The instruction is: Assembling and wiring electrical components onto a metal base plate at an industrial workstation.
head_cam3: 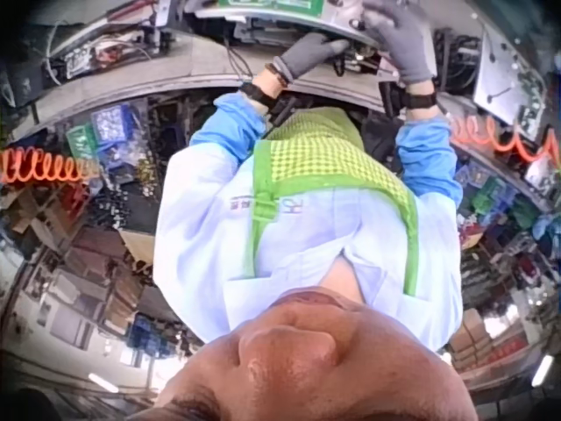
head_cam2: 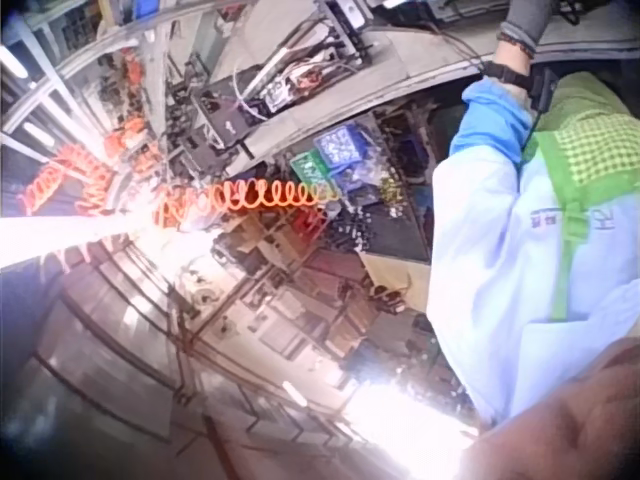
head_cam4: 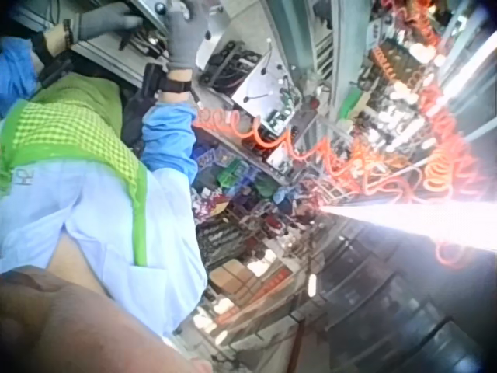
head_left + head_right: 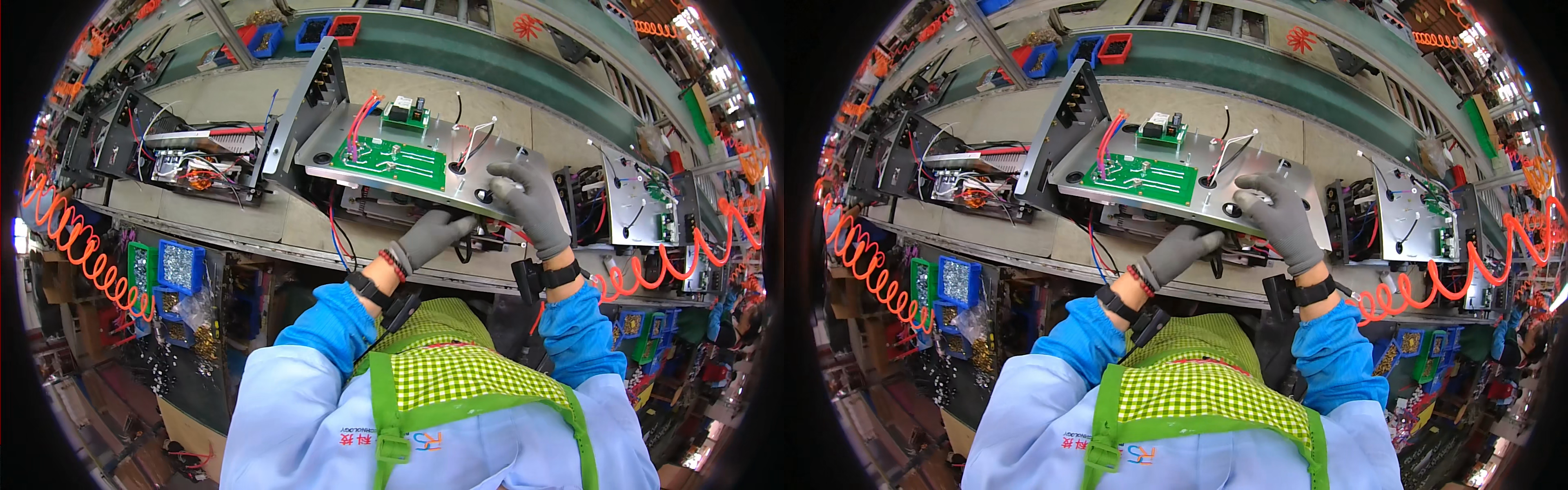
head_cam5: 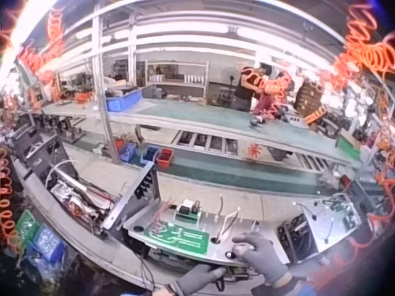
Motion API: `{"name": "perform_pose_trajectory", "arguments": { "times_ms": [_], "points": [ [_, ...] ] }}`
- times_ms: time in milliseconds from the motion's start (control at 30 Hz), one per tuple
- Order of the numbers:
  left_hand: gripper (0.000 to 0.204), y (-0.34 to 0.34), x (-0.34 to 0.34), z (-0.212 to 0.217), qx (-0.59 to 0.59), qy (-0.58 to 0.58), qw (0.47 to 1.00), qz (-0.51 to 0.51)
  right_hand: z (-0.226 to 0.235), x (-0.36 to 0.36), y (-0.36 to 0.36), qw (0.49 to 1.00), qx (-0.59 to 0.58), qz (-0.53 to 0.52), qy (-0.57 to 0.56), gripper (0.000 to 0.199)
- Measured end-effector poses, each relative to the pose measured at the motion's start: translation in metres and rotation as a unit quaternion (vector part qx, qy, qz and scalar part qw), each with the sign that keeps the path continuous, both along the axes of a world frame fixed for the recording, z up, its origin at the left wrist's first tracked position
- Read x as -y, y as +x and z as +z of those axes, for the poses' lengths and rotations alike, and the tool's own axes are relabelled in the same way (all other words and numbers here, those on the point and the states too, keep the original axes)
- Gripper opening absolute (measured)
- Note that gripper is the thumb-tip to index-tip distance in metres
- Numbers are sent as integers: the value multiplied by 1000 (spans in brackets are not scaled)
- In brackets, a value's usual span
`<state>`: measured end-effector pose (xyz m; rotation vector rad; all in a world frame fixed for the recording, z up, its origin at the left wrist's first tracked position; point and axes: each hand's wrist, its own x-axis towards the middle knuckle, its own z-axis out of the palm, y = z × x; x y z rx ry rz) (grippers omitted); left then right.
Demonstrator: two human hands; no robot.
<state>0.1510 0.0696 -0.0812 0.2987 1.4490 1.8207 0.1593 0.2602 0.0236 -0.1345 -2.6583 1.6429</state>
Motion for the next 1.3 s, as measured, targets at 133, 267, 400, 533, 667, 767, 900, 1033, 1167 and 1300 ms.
{"name": "perform_pose_trajectory", "arguments": {
  "times_ms": [133, 267, 400, 533, 667, 767, 900, 1033, 1167, 1300],
  "points": [
    [26, 5, -16, -10, -266, -137, 948, 105, 0, 1, -2, 978, -68, 136, 141, 30],
    [22, 4, -36, -22, -275, -128, 924, 234, -3, 5, -3, 992, 2, 99, 82, 22],
    [21, 3, -33, -15, -230, -99, 944, 216, -9, 8, 0, 984, -45, 87, 150, 20],
    [28, 16, -12, 0, -268, -157, 936, 165, -20, -6, -6, 994, 12, -51, -94, 35],
    [39, 55, 48, -12, -377, -190, 840, 340, -23, -25, -12, 909, 31, -133, -393, 47],
    [64, 67, 124, -40, -185, -425, 759, 458, -1, -22, -7, 962, -75, -63, -254, 47],
    [95, 72, 167, -76, -39, -450, 837, 309, 68, 8, -7, 951, -234, -3, -203, 31],
    [96, 66, 161, -95, -160, -354, 889, 243, 99, 66, 17, 936, -351, 13, -26, 20],
    [78, 89, 163, -84, 10, -171, 969, 178, 55, 129, 39, 951, -124, 281, 20, 26],
    [63, 140, 180, -63, 125, -19, 987, 97, -33, 182, 17, 960, 67, 271, -10, 36]
  ]
}}
